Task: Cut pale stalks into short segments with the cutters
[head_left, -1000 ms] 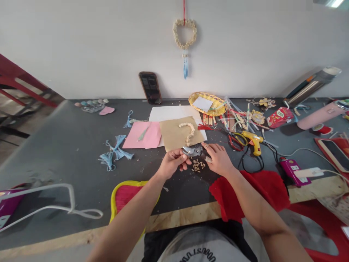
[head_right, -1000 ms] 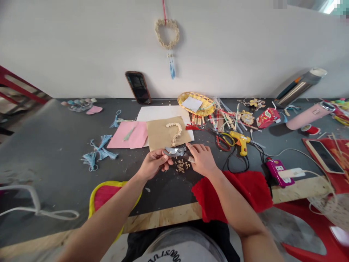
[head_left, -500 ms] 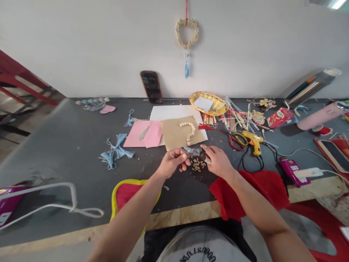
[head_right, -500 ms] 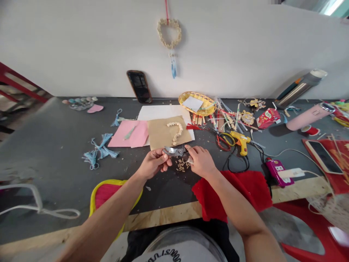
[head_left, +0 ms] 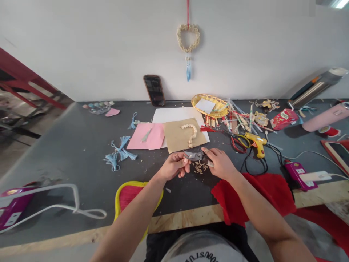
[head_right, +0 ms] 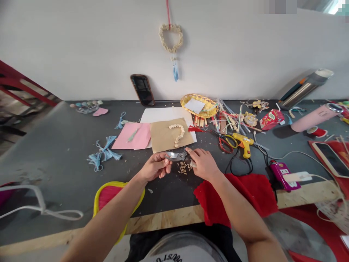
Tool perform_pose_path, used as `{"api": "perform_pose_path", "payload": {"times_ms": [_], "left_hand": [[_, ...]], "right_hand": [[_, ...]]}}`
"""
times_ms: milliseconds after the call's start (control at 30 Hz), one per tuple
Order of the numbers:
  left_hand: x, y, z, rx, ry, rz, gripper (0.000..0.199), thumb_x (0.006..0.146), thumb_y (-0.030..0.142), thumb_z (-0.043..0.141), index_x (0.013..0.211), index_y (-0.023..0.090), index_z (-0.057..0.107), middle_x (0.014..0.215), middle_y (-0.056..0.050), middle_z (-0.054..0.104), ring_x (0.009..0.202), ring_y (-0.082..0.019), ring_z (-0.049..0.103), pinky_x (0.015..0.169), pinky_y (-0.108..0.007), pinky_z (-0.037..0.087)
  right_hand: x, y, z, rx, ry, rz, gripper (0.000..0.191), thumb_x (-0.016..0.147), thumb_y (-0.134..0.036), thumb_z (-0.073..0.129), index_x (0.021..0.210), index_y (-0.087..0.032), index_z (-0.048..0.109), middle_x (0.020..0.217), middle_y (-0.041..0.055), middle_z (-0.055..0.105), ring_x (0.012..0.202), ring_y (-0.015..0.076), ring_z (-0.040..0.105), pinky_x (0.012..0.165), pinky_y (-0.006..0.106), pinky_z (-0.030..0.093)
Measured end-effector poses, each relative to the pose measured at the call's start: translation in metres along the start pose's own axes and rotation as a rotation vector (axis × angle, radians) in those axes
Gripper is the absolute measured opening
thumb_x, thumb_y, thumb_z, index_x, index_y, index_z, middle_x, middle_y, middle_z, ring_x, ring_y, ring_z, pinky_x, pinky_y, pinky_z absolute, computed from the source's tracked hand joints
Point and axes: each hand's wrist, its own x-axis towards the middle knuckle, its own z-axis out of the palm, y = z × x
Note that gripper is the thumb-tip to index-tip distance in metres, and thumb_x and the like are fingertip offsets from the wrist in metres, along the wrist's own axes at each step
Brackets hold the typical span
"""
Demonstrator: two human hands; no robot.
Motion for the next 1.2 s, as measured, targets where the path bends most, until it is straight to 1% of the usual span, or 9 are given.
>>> {"api": "perform_pose_path", "payload": {"times_ms": [133, 233, 333, 400, 567, 700, 933, 1033, 1200], "left_hand": [[0.002, -0.003, 0.002, -0.014, 0.066, 0.040, 0.040, 0.070, 0.048, 0.079, 0.074, 0.013, 0.060, 0.051, 0.000, 0.064, 0.030, -0.006, 0.046, 0.029, -0.016, 0.031], [0.005, -0.005, 0.007, 0.018, 0.167, 0.139, 0.041, 0.072, 0.050, 0.077, 0.074, 0.014, 0.059, 0.059, -0.001, 0.067, 0.037, -0.006, 0.050, 0.036, -0.017, 0.038], [0.007, -0.006, 0.012, 0.103, 0.253, 0.226, 0.039, 0.073, 0.048, 0.077, 0.074, 0.014, 0.057, 0.069, -0.004, 0.072, 0.045, -0.007, 0.055, 0.042, -0.018, 0.043], [0.006, -0.005, 0.013, 0.150, 0.271, 0.234, 0.039, 0.074, 0.048, 0.076, 0.073, 0.015, 0.056, 0.070, -0.004, 0.073, 0.045, -0.007, 0.056, 0.042, -0.018, 0.043], [0.003, -0.003, 0.010, 0.163, 0.214, 0.171, 0.044, 0.071, 0.052, 0.077, 0.069, 0.014, 0.055, 0.065, -0.003, 0.070, 0.042, -0.008, 0.056, 0.038, -0.018, 0.042], [0.003, -0.002, 0.008, 0.119, 0.174, 0.119, 0.044, 0.068, 0.052, 0.079, 0.069, 0.014, 0.057, 0.061, -0.002, 0.069, 0.039, -0.007, 0.054, 0.035, -0.018, 0.040], [0.005, -0.002, 0.006, 0.079, 0.199, 0.112, 0.043, 0.068, 0.050, 0.079, 0.070, 0.014, 0.056, 0.058, -0.001, 0.068, 0.036, -0.006, 0.051, 0.033, -0.017, 0.037], [0.004, -0.002, 0.006, 0.076, 0.186, 0.110, 0.042, 0.068, 0.049, 0.079, 0.071, 0.014, 0.057, 0.058, -0.001, 0.067, 0.036, -0.006, 0.051, 0.034, -0.016, 0.038], [0.001, -0.001, 0.007, -0.016, 0.068, 0.044, 0.040, 0.067, 0.046, 0.081, 0.072, 0.014, 0.059, 0.052, -0.001, 0.066, 0.030, -0.006, 0.047, 0.029, -0.015, 0.033]], "right_hand": [[0.000, -0.006, 0.002, 0.021, 0.007, 0.065, 0.055, 0.089, -0.019, 0.048, 0.144, -0.021, 0.043, 0.114, 0.0103, 0.063, 0.106, 0.0227, 0.058, 0.093, 0.035, 0.044], [0.000, -0.006, 0.004, -0.006, 0.040, 0.126, 0.057, 0.087, -0.019, 0.050, 0.143, -0.019, 0.044, 0.112, 0.0110, 0.063, 0.106, 0.0238, 0.058, 0.092, 0.034, 0.044], [0.002, -0.005, 0.004, -0.058, 0.080, 0.156, 0.062, 0.084, -0.018, 0.053, 0.144, -0.019, 0.042, 0.117, 0.0122, 0.062, 0.110, 0.0260, 0.056, 0.091, 0.036, 0.043], [0.002, -0.005, 0.004, -0.081, 0.088, 0.144, 0.064, 0.083, -0.019, 0.054, 0.145, -0.020, 0.040, 0.122, 0.0124, 0.060, 0.112, 0.0268, 0.054, 0.091, 0.038, 0.043], [0.001, -0.002, 0.003, -0.091, 0.032, 0.085, 0.065, 0.085, -0.019, 0.053, 0.148, -0.019, 0.036, 0.124, 0.0133, 0.060, 0.113, 0.0275, 0.052, 0.090, 0.039, 0.042], [0.001, -0.002, 0.003, -0.077, 0.022, 0.073, 0.059, 0.090, -0.022, 0.049, 0.147, -0.020, 0.037, 0.120, 0.0130, 0.061, 0.110, 0.0263, 0.054, 0.090, 0.038, 0.042], [0.003, -0.008, 0.003, -0.045, -0.011, 0.112, 0.054, 0.089, -0.021, 0.050, 0.143, -0.021, 0.042, 0.113, 0.0107, 0.062, 0.106, 0.0237, 0.058, 0.090, 0.034, 0.043], [0.003, -0.006, 0.003, -0.056, -0.008, 0.108, 0.056, 0.089, -0.020, 0.051, 0.144, -0.020, 0.040, 0.116, 0.0113, 0.061, 0.107, 0.0245, 0.056, 0.090, 0.035, 0.043], [0.000, 0.003, -0.001, -0.035, 0.002, 0.002, 0.067, 0.086, -0.020, 0.054, 0.149, -0.018, 0.032, 0.123, 0.0122, 0.057, 0.113, 0.0267, 0.051, 0.094, 0.040, 0.042]]}}
